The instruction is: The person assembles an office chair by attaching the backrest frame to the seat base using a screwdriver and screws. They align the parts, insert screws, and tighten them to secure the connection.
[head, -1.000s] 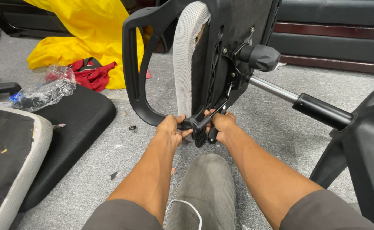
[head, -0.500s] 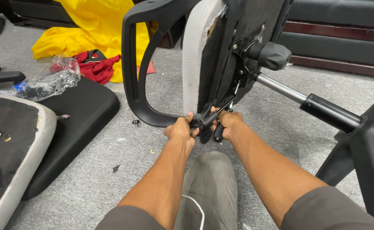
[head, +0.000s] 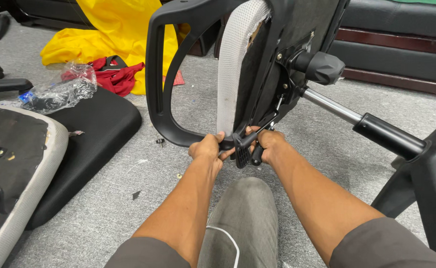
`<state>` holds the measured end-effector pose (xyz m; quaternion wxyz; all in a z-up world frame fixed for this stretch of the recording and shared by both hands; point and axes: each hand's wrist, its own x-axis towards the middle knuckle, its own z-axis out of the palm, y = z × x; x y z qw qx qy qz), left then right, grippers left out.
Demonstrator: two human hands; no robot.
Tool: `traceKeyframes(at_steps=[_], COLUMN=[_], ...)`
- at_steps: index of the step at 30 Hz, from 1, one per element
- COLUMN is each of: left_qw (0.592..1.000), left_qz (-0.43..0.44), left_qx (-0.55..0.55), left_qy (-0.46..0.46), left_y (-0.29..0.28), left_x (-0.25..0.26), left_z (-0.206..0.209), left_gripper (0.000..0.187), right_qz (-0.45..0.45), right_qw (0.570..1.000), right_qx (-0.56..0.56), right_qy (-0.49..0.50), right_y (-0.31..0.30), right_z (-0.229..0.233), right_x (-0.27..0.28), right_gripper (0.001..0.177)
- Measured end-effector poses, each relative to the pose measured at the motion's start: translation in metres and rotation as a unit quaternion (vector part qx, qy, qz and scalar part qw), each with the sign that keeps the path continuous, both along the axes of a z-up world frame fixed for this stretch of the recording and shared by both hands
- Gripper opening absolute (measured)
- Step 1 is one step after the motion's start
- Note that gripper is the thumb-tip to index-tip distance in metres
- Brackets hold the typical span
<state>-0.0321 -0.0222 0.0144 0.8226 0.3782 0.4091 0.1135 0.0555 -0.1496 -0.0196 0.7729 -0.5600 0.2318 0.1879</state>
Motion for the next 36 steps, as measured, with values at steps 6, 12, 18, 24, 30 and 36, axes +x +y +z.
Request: traceKeyframes(at_steps=[6, 12, 18, 24, 30, 36], left_qw=[1.000, 0.999, 0.999, 0.998, 0.995, 0.903], left_qz=[-0.010, -0.034, -0.027, -0.033, -0.046, -0.213], left_qx=[0.000, 0.003, 0.011, 0.020, 0.052, 0.346], left_qy=[-0.020, -0.027, -0.022, -0.059, -0.067, 0.139], left_y=[0.008, 0.023, 0.020, 0.013, 0.011, 0.023], left_x=[0.011, 0.026, 0.024, 0.013, 0.019, 0.030], left_z=[-0.015, -0.023, -0.018, -0.017, -0.016, -0.011], left_gripper=[0.028, 0.027, 0.028, 0.030, 0.036, 0.106], right_qz=[-0.003, -0.041, -0.083, -0.038, -0.051, -0.063], right_qw=[1.000, 0.998, 0.995, 0.999, 0.998, 0.995], right_qx=[-0.015, -0.011, 0.049, 0.023, 0.022, 0.071], right_qy=[-0.017, -0.048, -0.021, 0.030, 0.016, 0.022], right_y=[0.003, 0.006, 0.015, 0.016, 0.016, 0.022], right_z=[-0.007, -0.016, -0.011, 0.000, -0.019, -0.020], right_x=[0.003, -0.008, -0.022, -0.023, -0.006, 0.007], right_gripper=[0.009, 0.024, 0.027, 0.025, 0.023, 0.025])
